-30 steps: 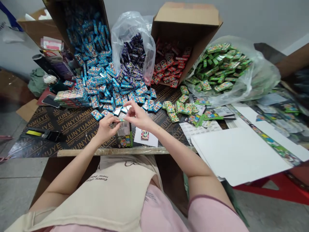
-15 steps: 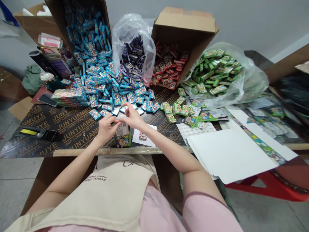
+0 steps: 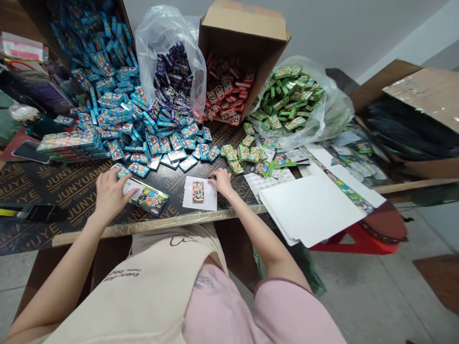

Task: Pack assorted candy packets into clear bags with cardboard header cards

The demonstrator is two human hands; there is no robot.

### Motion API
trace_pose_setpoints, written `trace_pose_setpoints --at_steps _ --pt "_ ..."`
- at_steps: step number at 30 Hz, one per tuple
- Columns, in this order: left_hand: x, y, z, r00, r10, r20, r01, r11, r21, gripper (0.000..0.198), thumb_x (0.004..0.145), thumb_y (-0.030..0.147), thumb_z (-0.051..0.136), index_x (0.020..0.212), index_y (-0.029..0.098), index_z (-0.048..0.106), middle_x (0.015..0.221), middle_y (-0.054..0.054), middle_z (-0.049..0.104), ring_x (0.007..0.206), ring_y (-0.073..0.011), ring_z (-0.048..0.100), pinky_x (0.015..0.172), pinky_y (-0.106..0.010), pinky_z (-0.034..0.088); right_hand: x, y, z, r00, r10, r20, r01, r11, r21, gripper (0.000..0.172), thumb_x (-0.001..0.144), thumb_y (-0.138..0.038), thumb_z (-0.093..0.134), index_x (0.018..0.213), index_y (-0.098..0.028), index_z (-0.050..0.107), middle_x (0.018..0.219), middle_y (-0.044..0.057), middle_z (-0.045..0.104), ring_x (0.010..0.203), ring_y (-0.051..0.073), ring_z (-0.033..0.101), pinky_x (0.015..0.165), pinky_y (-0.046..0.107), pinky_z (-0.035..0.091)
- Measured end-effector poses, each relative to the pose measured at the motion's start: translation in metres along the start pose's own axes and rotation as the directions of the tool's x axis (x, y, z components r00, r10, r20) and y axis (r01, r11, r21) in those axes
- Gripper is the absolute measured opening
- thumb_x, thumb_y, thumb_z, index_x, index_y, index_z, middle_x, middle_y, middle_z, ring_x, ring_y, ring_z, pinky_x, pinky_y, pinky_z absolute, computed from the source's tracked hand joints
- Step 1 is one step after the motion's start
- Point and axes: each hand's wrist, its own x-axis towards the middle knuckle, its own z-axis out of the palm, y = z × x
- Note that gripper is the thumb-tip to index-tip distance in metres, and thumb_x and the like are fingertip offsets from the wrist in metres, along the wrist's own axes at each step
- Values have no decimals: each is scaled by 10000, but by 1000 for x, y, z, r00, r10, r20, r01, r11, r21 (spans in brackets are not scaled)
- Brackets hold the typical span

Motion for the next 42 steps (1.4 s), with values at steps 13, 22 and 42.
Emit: trace_pose_setpoints --at_steps 13,22,42 --pt "23 32 35 692 211 690 -94 974 -204 338 624 324 775 873 173 602 862 -56 606 856 -255 569 780 -350 412 -22 6 23 984 -126 -127 152 962 226 103 803 -143 457 727 -211 470 770 61 596 764 207 533 741 328 419" --pt "33 49 -8 989 -6 146 108 707 -699 249 793 321 665 1011 203 652 933 -35 634 816 -166 579 710 -271 452 -24 -24 -2 973 -24 -230 136 863 486 219 832 -345 564 991 -204 509 991 74 640 753 177 621 728 342 502" --pt "32 78 -17 958 -149 247 288 507 -813 195 649 333 801 720 162 739 673 -34 685 611 -137 610 553 -234 480 -53 -159 -40 980 -196 -29 100 367 925 332 683 -367 792 946 -219 653 757 1 702 690 153 663 641 286 538"
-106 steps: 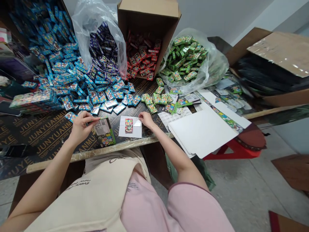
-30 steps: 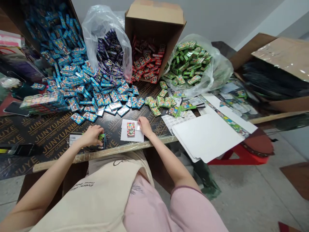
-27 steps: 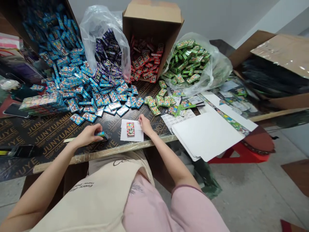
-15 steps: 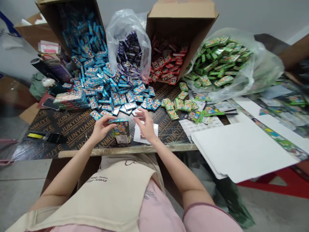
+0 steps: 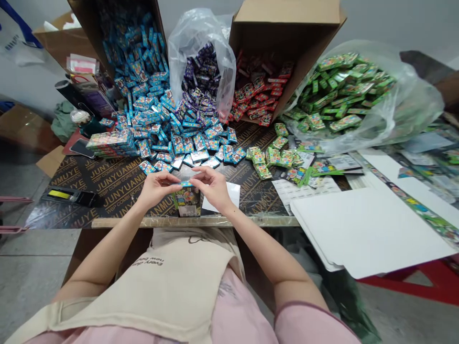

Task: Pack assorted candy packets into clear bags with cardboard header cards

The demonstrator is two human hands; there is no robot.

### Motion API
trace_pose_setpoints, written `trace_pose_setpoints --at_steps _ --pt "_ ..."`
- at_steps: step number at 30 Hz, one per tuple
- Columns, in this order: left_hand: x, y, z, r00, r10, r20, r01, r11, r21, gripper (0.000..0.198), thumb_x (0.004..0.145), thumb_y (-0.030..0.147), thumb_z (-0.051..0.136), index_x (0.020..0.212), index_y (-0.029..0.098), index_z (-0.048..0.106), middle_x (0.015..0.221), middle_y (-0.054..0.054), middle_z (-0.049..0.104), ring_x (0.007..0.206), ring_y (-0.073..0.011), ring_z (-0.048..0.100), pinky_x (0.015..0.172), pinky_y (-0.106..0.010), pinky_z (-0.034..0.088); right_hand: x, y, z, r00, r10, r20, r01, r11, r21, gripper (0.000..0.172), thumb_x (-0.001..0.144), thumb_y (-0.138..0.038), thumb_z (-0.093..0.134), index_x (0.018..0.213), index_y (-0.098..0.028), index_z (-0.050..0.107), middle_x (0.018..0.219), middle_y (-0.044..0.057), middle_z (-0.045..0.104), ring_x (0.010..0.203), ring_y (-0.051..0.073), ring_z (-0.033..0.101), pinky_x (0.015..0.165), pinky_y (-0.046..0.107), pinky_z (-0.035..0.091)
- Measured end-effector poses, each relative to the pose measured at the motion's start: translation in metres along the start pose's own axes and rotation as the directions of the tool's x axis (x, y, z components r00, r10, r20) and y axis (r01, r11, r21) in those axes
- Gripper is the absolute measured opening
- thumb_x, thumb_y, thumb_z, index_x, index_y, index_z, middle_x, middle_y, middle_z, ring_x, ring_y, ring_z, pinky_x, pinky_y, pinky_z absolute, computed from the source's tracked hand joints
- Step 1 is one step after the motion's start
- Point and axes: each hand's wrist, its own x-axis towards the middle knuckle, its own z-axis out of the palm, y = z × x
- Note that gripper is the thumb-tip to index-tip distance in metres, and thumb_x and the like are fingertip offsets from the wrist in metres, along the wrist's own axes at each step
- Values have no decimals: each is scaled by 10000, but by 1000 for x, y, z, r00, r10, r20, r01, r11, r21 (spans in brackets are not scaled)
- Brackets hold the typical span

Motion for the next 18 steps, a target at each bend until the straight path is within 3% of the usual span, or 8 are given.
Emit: trace_pose_setpoints --at_steps 3,9,18 --pt "-1 7 0 999 -13 30 13 1000 14 177 686 329 769 691 155 736 655 -39 696 597 -139 614 565 -239 483 -2 -4 -3 1000 4 12 -4 1000 -22 359 669 -374 803 946 -215 640 766 6 711 724 162 682 699 306 552" --pt "-7 26 -2 995 12 95 -28 986 164 215 719 359 748 755 148 733 677 -37 722 591 -137 634 573 -230 501 -7 -10 -7 999 35 24 -34 998 -49 398 684 -426 783 963 -207 600 728 -1 694 649 147 668 639 285 551" --pt "-8 22 -3 991 112 78 -127 968 216 234 740 363 740 654 148 708 597 -40 691 517 -137 608 475 -224 460 -16 -13 0 999 -17 51 23 992 -124 323 720 -363 757 957 -219 591 794 12 711 771 184 694 664 309 564"
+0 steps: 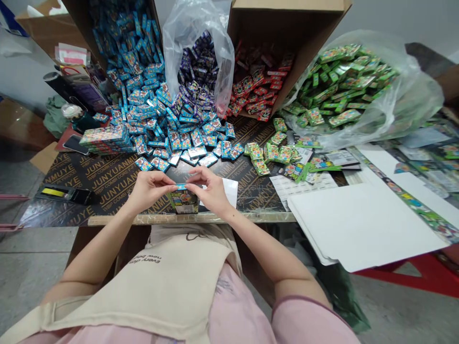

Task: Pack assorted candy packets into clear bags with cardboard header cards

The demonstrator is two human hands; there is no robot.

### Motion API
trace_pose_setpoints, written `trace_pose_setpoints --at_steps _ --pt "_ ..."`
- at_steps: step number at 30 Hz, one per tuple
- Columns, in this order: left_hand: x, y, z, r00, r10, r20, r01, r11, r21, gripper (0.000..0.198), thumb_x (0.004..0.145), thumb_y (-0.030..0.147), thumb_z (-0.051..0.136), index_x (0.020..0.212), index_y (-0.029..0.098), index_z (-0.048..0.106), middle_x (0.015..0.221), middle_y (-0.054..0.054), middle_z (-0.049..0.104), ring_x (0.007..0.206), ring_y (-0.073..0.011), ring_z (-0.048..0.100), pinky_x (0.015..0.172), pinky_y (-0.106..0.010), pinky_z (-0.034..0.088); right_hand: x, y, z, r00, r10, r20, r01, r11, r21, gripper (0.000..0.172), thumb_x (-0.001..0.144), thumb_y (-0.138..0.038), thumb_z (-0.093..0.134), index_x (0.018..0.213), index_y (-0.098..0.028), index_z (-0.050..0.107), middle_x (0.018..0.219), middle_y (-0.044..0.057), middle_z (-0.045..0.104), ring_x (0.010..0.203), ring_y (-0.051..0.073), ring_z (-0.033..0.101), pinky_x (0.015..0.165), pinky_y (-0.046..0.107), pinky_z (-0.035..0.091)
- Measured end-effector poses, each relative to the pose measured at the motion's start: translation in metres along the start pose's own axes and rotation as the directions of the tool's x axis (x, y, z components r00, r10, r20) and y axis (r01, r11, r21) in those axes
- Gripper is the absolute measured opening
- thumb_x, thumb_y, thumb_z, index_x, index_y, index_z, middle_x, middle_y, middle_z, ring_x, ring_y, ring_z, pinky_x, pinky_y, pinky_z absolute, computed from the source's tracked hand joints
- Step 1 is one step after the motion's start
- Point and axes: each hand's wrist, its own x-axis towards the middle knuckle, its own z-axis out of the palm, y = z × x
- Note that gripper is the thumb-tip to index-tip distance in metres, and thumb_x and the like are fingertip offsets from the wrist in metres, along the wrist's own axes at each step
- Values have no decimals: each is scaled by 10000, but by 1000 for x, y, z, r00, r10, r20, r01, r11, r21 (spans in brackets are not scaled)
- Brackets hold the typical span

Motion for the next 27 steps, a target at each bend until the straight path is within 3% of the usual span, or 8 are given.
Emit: trace_pose_setpoints --at_steps 7,11,14,16,18,21,23,27 --pt "-16 -1 3 961 276 33 -276 928 252 136 842 258 622 787 171 711 800 -65 712 706 -151 658 657 -252 516 0 1 -5 1000 -26 6 27 998 -52 244 744 -332 747 901 -219 599 734 7 722 668 192 702 628 329 582" --pt "-19 -12 5 924 380 38 -362 842 401 123 857 252 607 835 184 707 865 -73 710 771 -162 660 716 -271 526 -12 17 -8 952 -302 41 302 917 -260 93 835 -265 652 922 -239 664 898 44 749 870 226 718 800 391 583" --pt "-17 -18 9 896 441 57 -420 797 435 168 893 224 545 893 203 712 870 -64 701 779 -154 645 776 -299 524 -18 27 -10 903 -413 117 427 832 -354 136 880 -262 579 951 -253 694 1005 56 739 1008 234 686 892 410 555" --pt "-16 -20 11 892 449 55 -426 792 437 207 909 218 513 970 226 711 884 -59 688 779 -146 636 745 -284 521 -17 25 -13 920 -382 86 385 843 -376 161 893 -289 568 1001 -262 684 1014 49 732 986 226 686 891 408 548" --pt "-16 -22 13 891 451 46 -424 795 434 227 913 214 505 1007 245 709 888 -56 675 774 -141 630 682 -255 512 -10 15 -16 935 -354 -30 316 867 -385 164 870 -330 614 1010 -265 671 954 41 721 910 218 682 864 406 542" --pt "-15 -24 15 886 464 23 -428 796 428 205 899 219 535 986 240 719 875 -60 670 769 -147 631 661 -255 506 6 -8 -22 899 -394 -190 300 871 -390 147 793 -381 708 840 -249 665 855 32 668 862 214 637 838 402 520" --pt "-13 -25 17 896 444 -11 -404 823 399 191 893 225 547 952 230 729 855 -60 672 758 -149 637 656 -260 506 17 -21 -23 904 -390 -176 307 877 -369 202 770 -407 725 718 -236 631 811 30 648 848 214 617 830 404 505" --pt "-7 -27 20 936 331 -122 -299 927 227 114 839 224 621 789 203 720 782 -43 687 717 -153 660 655 -274 521 30 -32 -16 976 -217 20 215 946 -241 286 754 -453 723 693 -211 583 689 1 621 682 167 594 693 347 495"
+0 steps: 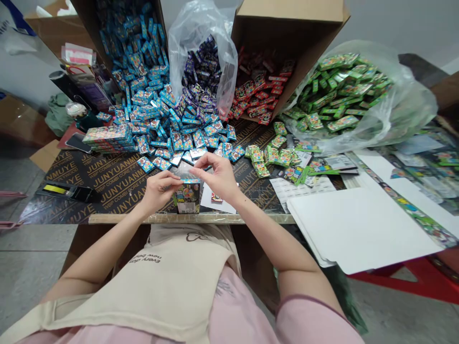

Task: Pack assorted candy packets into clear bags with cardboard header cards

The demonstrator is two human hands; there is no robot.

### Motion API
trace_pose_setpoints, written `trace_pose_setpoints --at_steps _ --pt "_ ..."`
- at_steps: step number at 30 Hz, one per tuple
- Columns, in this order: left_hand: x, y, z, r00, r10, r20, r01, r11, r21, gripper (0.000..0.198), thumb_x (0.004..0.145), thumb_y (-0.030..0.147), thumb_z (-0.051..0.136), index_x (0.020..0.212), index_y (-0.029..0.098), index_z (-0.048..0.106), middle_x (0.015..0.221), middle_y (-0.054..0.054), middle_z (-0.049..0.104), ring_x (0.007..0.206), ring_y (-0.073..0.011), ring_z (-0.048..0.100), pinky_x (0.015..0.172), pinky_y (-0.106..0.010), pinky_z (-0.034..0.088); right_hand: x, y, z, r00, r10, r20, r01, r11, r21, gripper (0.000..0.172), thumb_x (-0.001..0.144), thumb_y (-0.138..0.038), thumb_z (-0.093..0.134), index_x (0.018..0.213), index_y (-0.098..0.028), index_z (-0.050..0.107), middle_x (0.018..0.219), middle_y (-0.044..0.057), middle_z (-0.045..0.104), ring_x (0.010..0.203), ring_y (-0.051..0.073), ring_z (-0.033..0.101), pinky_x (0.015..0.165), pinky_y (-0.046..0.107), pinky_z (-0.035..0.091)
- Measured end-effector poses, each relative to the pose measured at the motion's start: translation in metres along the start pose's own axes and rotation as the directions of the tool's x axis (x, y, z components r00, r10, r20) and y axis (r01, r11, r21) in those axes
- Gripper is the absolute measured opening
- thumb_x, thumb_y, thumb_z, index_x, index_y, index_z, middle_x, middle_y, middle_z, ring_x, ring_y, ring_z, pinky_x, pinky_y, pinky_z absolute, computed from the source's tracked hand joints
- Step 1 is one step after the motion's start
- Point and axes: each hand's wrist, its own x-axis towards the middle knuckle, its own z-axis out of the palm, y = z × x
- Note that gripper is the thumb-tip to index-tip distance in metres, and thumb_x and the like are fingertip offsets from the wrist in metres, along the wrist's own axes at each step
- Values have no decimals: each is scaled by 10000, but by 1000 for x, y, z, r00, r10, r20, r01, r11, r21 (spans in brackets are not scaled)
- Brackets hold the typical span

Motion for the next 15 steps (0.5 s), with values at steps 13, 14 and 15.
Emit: trace_pose_setpoints --at_steps 13,14,15 --pt "4 5 0 996 -58 -62 54 996 -65 82 700 175 662 667 187 588 754 -36 666 725 -171 636 695 -310 500 5 13 22 951 52 305 -59 998 16 364 752 -219 680 1058 -239 483 635 -75 573 596 120 584 616 254 441" --pt "3 5 2 995 -61 -77 56 996 -62 117 705 207 683 656 187 578 737 -30 658 712 -167 629 691 -308 497 4 15 23 954 49 296 -53 999 5 361 753 -212 673 1059 -240 483 634 -76 573 595 121 582 619 254 444" --pt "3 4 5 993 -65 -97 59 997 -58 157 709 237 700 643 188 566 718 -23 648 700 -163 621 686 -306 494 3 16 24 957 45 285 -43 999 -13 355 756 -204 664 1059 -242 485 633 -76 572 596 122 579 624 255 445"
